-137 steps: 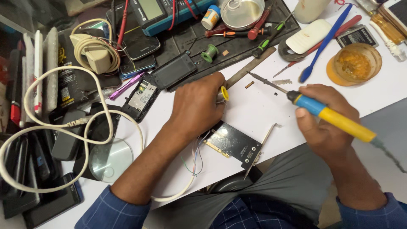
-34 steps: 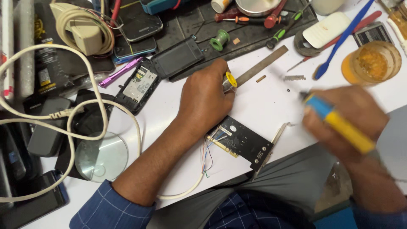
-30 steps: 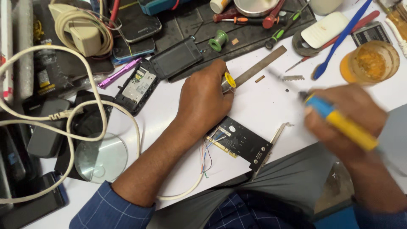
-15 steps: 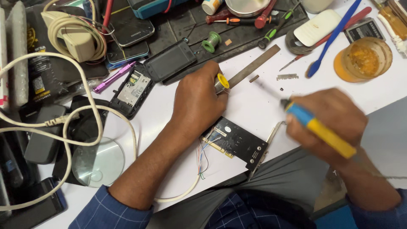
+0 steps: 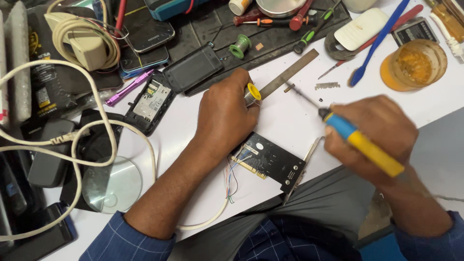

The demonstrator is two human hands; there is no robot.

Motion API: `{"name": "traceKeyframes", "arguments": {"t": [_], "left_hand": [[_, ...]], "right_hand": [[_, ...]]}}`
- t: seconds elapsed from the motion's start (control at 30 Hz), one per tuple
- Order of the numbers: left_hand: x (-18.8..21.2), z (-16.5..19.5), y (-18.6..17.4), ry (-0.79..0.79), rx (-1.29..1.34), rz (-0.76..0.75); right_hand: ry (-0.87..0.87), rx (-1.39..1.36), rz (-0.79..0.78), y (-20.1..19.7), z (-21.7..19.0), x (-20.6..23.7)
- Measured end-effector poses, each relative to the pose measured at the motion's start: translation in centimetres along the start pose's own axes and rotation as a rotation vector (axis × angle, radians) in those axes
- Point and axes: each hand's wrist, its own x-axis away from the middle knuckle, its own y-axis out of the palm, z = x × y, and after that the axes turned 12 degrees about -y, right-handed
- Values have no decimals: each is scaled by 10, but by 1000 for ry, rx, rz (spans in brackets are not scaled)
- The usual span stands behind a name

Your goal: The person solders thin wires onto the edge connector of a graphics card on a cluttered workbench, holding the card steady with one hand while applying a soldering iron with the other. They feed solder from a spool, then set the card up, attach a metal bracket, and brush the board clean with a toothbrush.

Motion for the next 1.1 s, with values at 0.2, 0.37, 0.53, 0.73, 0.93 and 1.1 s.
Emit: {"name": "traceKeyframes", "arguments": {"t": [0.2, 0.37, 0.53, 0.73, 0.93, 1.1], "left_hand": [[1, 0, 0, 7, 13, 0], [0, 0, 1, 16, 11, 12], [1, 0, 0, -3, 12, 4], [0, 0, 0, -10, -4, -6], [1, -1, 0, -19, -13, -17], [1, 1, -1, -32, -18, -17]], "right_hand": [[-110, 89, -20, 0, 2, 1], [-4, 85, 3, 1, 2, 7], [-4, 19, 17, 2, 1, 10], [-39, 29, 11, 1, 1, 7], [-40, 10, -7, 0, 0, -1], [0, -21, 17, 1, 2, 6]]}}
